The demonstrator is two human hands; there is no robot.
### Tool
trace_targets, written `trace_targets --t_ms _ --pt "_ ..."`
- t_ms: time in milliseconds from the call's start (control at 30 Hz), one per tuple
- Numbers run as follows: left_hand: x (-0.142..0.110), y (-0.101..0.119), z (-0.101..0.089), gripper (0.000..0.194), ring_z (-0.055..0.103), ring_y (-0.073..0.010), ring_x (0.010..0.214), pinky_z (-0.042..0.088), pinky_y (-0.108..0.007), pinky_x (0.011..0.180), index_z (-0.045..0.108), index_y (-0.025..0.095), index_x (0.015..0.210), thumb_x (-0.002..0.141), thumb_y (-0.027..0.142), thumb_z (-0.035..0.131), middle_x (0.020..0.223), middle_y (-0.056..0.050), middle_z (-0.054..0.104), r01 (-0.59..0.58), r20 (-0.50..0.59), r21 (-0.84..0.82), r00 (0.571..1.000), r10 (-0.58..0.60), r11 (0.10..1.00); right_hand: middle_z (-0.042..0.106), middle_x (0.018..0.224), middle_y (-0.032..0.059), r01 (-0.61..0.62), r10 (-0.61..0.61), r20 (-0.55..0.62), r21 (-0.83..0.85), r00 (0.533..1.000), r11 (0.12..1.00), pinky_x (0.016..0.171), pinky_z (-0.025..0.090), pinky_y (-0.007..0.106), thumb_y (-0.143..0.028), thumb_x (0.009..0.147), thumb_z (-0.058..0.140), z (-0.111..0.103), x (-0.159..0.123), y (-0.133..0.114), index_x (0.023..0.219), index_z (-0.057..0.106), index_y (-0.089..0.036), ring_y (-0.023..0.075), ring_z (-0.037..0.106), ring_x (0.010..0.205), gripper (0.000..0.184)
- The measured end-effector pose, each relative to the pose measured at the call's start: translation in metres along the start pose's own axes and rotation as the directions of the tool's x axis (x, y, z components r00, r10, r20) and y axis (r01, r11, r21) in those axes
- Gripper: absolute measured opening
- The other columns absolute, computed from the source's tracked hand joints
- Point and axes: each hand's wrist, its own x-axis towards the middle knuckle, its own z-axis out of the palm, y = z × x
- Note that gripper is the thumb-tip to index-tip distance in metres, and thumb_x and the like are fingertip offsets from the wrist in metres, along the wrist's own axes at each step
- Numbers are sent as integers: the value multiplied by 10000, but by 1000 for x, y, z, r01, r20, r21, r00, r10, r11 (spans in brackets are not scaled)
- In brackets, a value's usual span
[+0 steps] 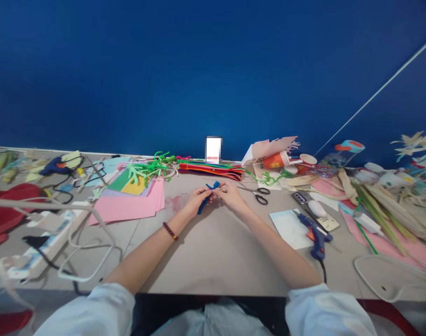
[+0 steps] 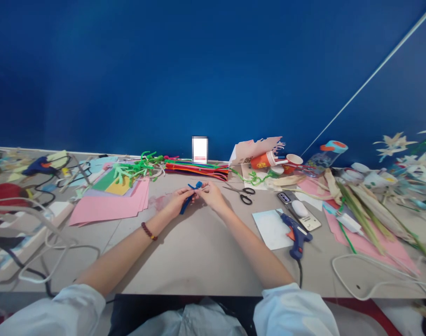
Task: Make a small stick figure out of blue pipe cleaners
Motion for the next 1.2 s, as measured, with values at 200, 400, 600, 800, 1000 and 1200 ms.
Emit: trace_targets --t_ms 200,400,600,800,1000,1200 --pt "-3 2 5 300 506 -85 447 398 -209 466 640 137 645 612 414 753 542 -6 590 4 -96 -4 995 -5 1000 562 551 -57 9 -10 -26 -19 1000 1000 402 344 187 -377 644 696 4 -3 -5 780 475 -200 88 495 440 313" --pt "0 1 3 330 492 -70 438 400 -196 455 595 150 620 625 451 732 533 23 550 -96 -256 41 961 104 994 541 548 -55 -53 54 16 -57 998 997 390 337 193 -341 668 656 4 -8 -14 759 534 -194 69 420 407 212" --pt "-1 3 3 324 507 -75 458 416 -205 466 638 140 693 615 438 739 575 3 583 -86 -274 66 956 100 994 549 536 -33 -12 8 -47 -80 999 997 410 312 206 -336 680 623 1 -7 -13 708 578 -177 80 423 428 168" --pt "-4 3 6 322 518 -92 482 440 -229 501 645 137 675 601 433 748 571 -1 582 -80 -218 120 970 105 990 566 574 -15 61 -73 -86 -136 994 989 495 361 230 -364 646 650 0 2 -3 684 603 -166 102 466 511 207" --pt "-5 3 7 306 502 -81 463 406 -213 485 612 144 645 607 420 738 549 11 571 -81 -230 105 968 104 991 579 595 -8 77 -89 -81 -142 993 987 508 368 230 -368 652 642 1 0 -3 688 604 -168 107 475 533 207" --pt "-1 1 3 308 491 -70 455 391 -200 465 585 150 654 615 417 733 542 26 550 -74 -281 18 957 76 997 567 573 -20 -3 0 -40 -79 999 997 428 339 205 -361 688 613 4 -5 -8 724 590 -182 83 428 451 185"
